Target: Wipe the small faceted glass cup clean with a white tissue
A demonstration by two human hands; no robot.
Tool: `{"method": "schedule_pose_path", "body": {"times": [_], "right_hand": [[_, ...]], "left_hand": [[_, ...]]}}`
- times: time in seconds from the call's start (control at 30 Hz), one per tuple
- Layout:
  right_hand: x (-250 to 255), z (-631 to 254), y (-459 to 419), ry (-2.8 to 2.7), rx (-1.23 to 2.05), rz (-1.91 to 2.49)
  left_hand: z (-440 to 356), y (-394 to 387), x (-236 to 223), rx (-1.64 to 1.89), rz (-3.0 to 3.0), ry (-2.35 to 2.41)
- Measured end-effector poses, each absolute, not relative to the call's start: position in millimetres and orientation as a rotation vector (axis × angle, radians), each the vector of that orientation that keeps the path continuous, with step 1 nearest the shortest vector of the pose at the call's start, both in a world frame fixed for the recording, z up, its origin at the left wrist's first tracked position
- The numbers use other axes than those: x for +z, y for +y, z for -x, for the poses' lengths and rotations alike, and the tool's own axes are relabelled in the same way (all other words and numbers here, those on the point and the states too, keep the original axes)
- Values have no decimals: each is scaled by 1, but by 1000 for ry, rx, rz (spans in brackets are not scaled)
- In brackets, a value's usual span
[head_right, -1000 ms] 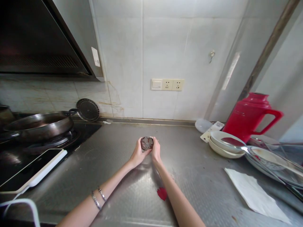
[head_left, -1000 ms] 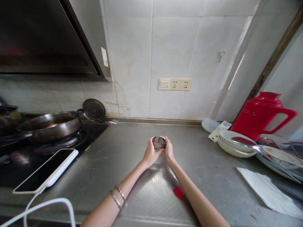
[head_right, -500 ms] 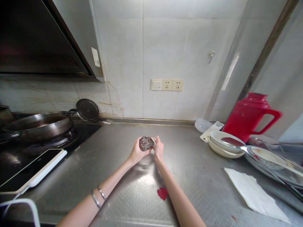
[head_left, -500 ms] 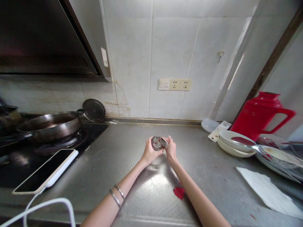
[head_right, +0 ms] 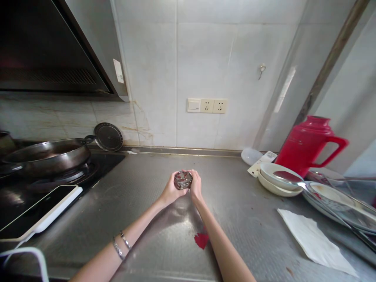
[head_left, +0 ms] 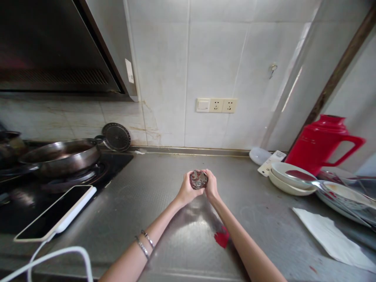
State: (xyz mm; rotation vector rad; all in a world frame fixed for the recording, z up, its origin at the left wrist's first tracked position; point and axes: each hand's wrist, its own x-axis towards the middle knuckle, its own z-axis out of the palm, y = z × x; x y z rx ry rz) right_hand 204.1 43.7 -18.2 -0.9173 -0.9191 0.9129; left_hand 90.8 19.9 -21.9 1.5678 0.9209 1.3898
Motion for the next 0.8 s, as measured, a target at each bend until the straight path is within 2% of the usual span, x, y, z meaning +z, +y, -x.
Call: {"method": "schedule_pose_path", "body": {"times": [0.33,0.6,0.8], "right_hand": [[-12,-200,39,-901,1152,811],[-21,-195,41,-974,1026,885],[-29,-195,44,-905,969,957]], "left_hand": [[-88,21,-23,1363,-1685,839],[-91,25,-32,1491,-1676,1062],[-88,24,-34,1382,-1655,1053]]}}
